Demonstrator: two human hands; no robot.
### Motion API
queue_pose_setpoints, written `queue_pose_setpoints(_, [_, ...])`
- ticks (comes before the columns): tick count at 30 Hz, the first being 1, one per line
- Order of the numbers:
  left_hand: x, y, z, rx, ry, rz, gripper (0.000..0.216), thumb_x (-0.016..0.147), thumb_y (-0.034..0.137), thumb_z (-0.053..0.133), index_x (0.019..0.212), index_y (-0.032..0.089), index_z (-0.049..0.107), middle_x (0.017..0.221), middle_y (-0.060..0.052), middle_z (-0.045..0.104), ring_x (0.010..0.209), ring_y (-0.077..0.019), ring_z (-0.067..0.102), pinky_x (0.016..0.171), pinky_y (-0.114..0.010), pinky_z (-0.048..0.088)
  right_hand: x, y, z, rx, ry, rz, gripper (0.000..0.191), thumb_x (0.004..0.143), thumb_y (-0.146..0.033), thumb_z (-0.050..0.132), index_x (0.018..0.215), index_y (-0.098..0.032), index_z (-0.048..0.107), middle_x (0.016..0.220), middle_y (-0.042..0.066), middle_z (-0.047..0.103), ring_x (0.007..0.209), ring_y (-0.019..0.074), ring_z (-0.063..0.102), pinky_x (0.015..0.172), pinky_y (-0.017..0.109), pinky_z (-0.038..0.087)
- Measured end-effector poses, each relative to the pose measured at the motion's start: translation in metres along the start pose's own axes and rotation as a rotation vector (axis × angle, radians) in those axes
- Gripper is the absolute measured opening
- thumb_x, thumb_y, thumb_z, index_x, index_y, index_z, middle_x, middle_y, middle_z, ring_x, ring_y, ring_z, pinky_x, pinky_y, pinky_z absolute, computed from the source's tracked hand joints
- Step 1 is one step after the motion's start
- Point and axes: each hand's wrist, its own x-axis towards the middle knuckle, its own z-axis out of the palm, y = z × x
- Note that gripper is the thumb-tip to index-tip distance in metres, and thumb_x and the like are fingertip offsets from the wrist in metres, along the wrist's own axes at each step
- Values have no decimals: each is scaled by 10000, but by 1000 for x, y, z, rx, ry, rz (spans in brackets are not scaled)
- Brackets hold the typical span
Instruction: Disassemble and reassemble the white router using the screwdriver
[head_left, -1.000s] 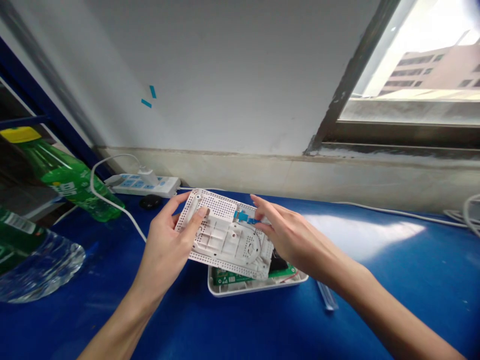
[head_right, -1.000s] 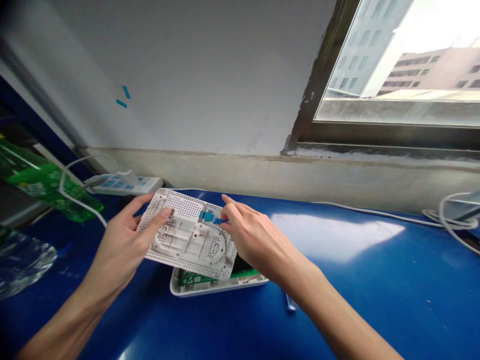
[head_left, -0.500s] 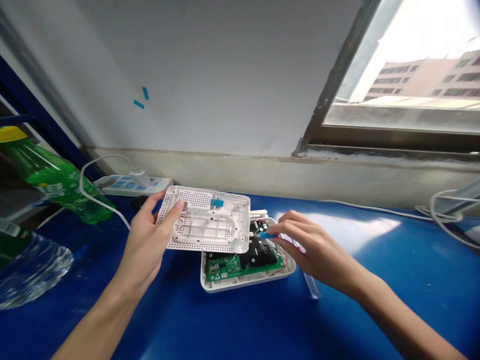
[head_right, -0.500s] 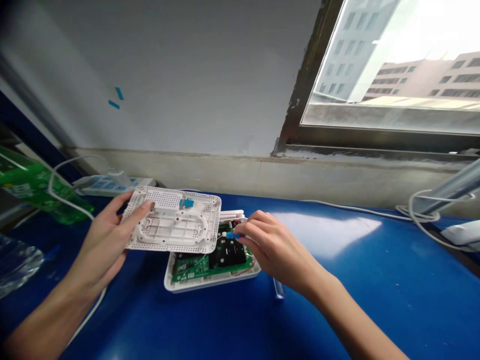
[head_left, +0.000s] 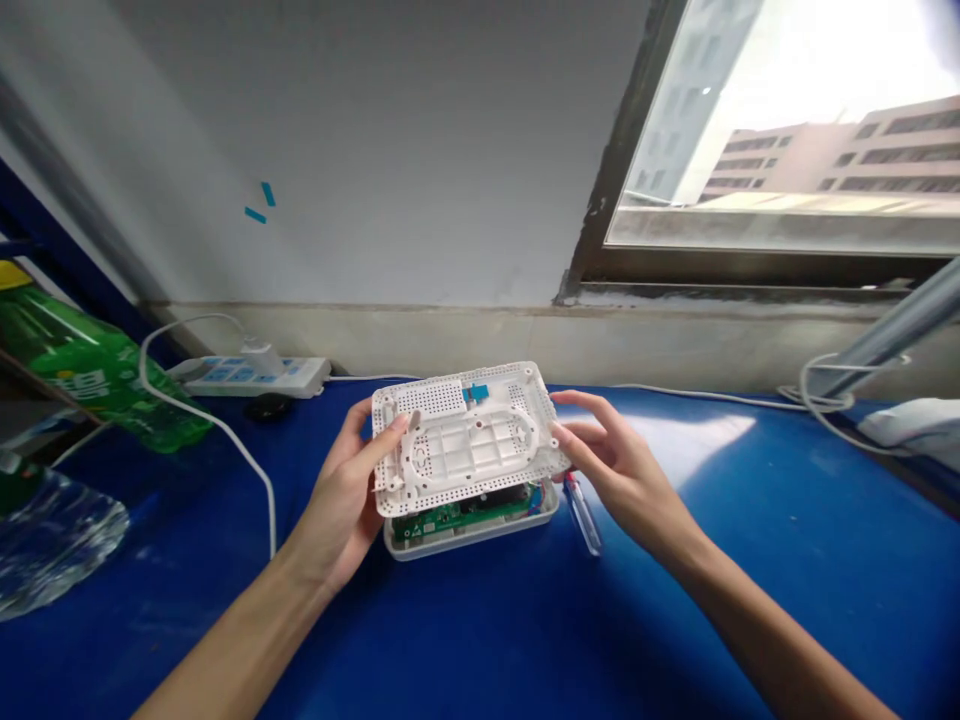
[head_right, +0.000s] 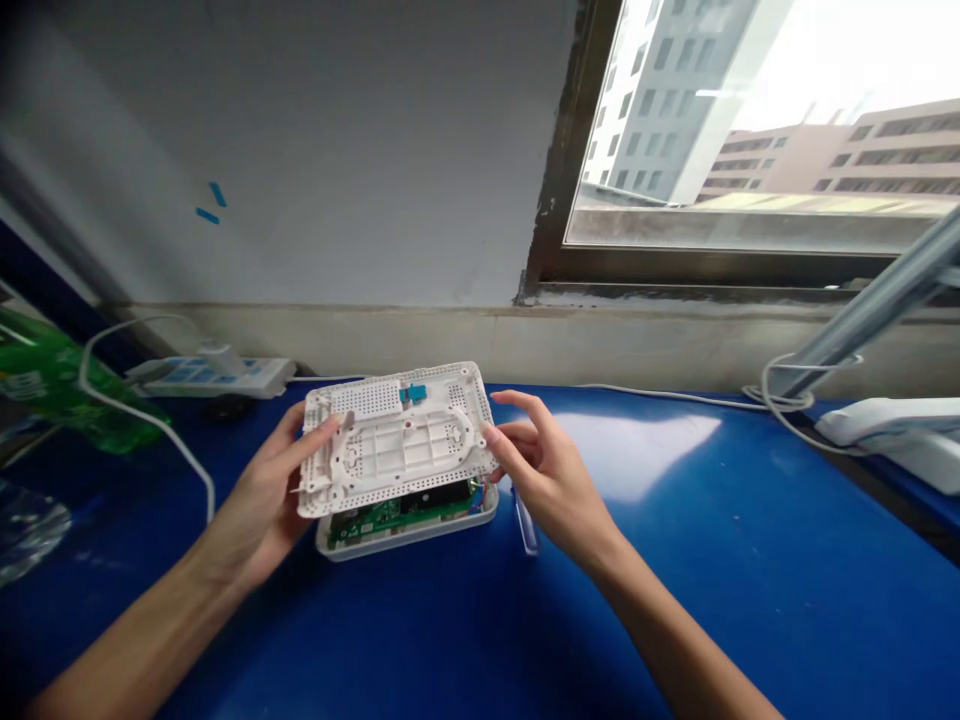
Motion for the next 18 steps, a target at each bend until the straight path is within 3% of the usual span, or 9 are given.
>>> queue_pose_setpoints(5, [-11,1,17,177,-288,30,452,867,414,776,1241,246,586,1149,-94,757,929,-261,770,762,-321,633,10,0,-24,195,153,136,498,872,-534,714,1210,-173,652,761,44,750,602,170,653,540,286,540])
queue_pose_setpoints(8, [-10,5,30,425,-450,169,415,917,473,706,1257,246,635,1243,-105,730,1075,-278,733,922,-341,591,13,3,-64,195,244,139,440,826,-499,771,1109,-164,738,842,68,765,687,167,667,598,264,530])
queue_pose_setpoints(11, [-6,3,49,750,-454,362,337,929,458,681,1206,267,710,1263,-86,724,1158,-308,692,1016,-395,542,11,13,-112,187,327,147,418,777,-516,807,1005,-168,770,880,75,760,702,159,660,615,257,533])
queue_pose_setpoints(14, [0,-10,69,977,-502,581,255,917,415,699,1119,274,767,1240,-76,732,1244,-341,628,1104,-478,471,5,30,-155,110,394,202,432,747,-537,821,959,-164,765,866,86,748,714,173,661,627,275,552])
queue_pose_setpoints(18, [10,-36,92,1180,-692,744,271,948,361,665,1179,242,742,1227,-75,735,1370,-341,514,1159,-521,417,-2,53,-194,24,504,249,451,721,-577,799,931,-185,723,792,67,723,686,181,659,607,292,572])
